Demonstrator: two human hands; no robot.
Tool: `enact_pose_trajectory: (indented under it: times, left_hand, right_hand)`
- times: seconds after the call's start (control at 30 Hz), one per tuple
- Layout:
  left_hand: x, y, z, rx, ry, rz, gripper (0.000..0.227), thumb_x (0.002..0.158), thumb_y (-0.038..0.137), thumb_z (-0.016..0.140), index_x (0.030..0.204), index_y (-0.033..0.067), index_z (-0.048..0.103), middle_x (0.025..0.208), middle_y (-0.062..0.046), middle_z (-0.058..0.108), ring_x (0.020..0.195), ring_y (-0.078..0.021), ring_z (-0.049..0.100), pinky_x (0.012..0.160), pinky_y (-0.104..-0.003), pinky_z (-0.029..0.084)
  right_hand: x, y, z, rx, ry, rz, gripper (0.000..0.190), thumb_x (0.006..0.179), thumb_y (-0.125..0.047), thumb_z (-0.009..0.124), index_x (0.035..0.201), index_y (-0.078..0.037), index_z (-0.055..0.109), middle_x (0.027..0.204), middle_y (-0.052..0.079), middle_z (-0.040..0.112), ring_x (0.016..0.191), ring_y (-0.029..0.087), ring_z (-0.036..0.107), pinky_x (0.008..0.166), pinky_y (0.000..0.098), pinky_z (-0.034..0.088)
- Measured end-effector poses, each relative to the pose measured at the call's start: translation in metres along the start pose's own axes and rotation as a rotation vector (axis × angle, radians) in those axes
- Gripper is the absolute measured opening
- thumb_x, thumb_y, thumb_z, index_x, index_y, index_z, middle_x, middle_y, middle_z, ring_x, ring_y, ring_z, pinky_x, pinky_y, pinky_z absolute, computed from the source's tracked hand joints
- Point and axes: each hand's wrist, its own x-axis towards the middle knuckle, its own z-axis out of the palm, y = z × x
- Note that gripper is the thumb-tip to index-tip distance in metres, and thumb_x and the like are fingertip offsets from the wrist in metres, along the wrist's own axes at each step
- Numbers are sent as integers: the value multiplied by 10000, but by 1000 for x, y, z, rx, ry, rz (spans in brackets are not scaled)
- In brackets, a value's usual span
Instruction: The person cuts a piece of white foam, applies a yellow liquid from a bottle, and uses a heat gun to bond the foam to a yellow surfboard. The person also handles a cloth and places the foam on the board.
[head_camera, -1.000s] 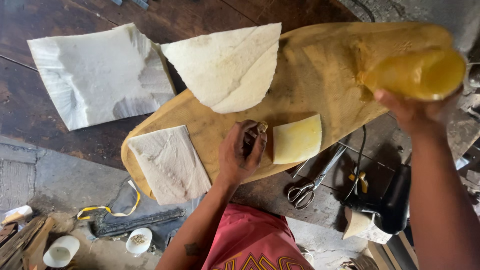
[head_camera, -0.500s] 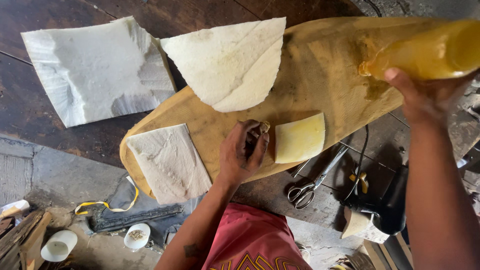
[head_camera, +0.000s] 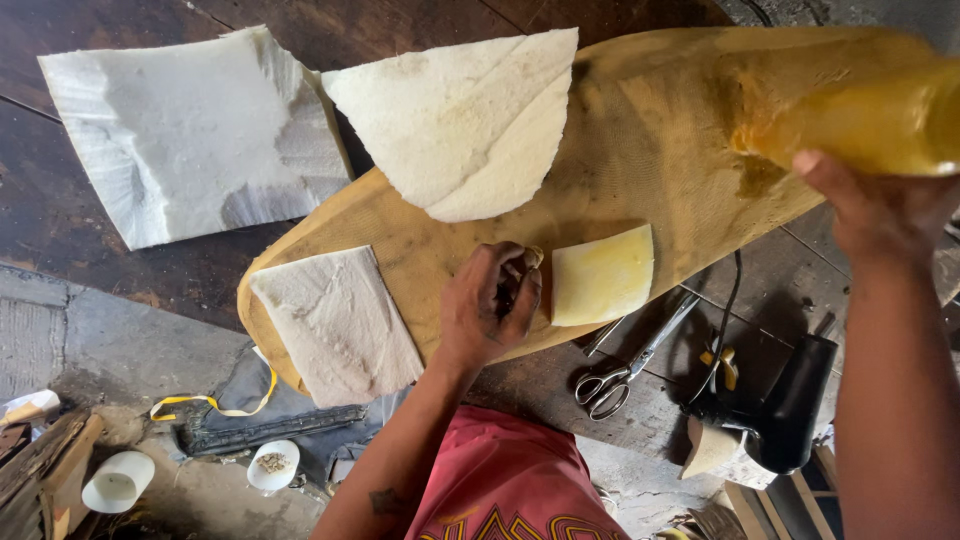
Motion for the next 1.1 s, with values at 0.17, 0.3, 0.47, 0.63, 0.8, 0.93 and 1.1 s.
enact_pose_trajectory:
  times: [0.17,0.3,0.47,0.63,0.8,0.93,1.1]
  left_hand:
    - [1,6,-3,43,24,54,243,929,73,723,1140,34,609,970,-110,688,773,-206,729,654,-317,588]
    - [-1,12,-5,35,34,53,246,931,70,725,1147,37,612,978,-112,688,794,-229,723,676,-332,575]
    - [4,14,-10,-8,25,-5,261,914,67,730,1146,33,615,964,-121,680,773,-233,718,666,-339,569]
    - [6,13,-12,11,36,48,283,909,70,736,1160,30,612,982,-129,676,806,-255,713,692,-351,566]
    - [3,12,-9,-5,25,9,272,911,69,735,1152,38,615,970,-122,678,784,-247,717,682,-349,570]
    - [7,14,-15,-11,5,30,294,902,60,732,1168,27,612,971,-134,673,798,-267,709,681,-358,568]
    - [3,10,-8,11,37,44,284,905,62,740,1157,30,612,971,-128,686,784,-243,713,668,-344,568]
  right_hand:
    - [3,-6,16,252,59,-61,618,958,-261,886,1419,-131,495,1346,39,549,1245,201,611,1075,379,555]
    - [37,-10,45,211,76,-173,573,993,-202,871,1401,-122,477,1320,47,540,1216,205,609,1041,364,587]
    - [40,-59,13,-54,-204,-252,385,1011,-186,786,1275,-126,512,1146,34,595,1055,174,627,994,309,568]
    - [54,-69,13,-76,-268,-151,359,1005,-214,766,1251,-95,532,1112,44,602,1050,162,634,1001,306,578]
    - [60,-40,19,76,-183,-245,456,1008,-220,824,1314,-86,512,1180,59,595,1080,172,639,973,330,594]
    - [60,-42,-2,34,-406,-121,517,863,-239,752,1293,-95,503,1121,36,587,1033,139,631,905,321,586]
    - [51,-31,-3,-123,-280,-111,453,1047,-170,792,1340,-60,465,1241,104,563,1173,192,622,1053,348,568]
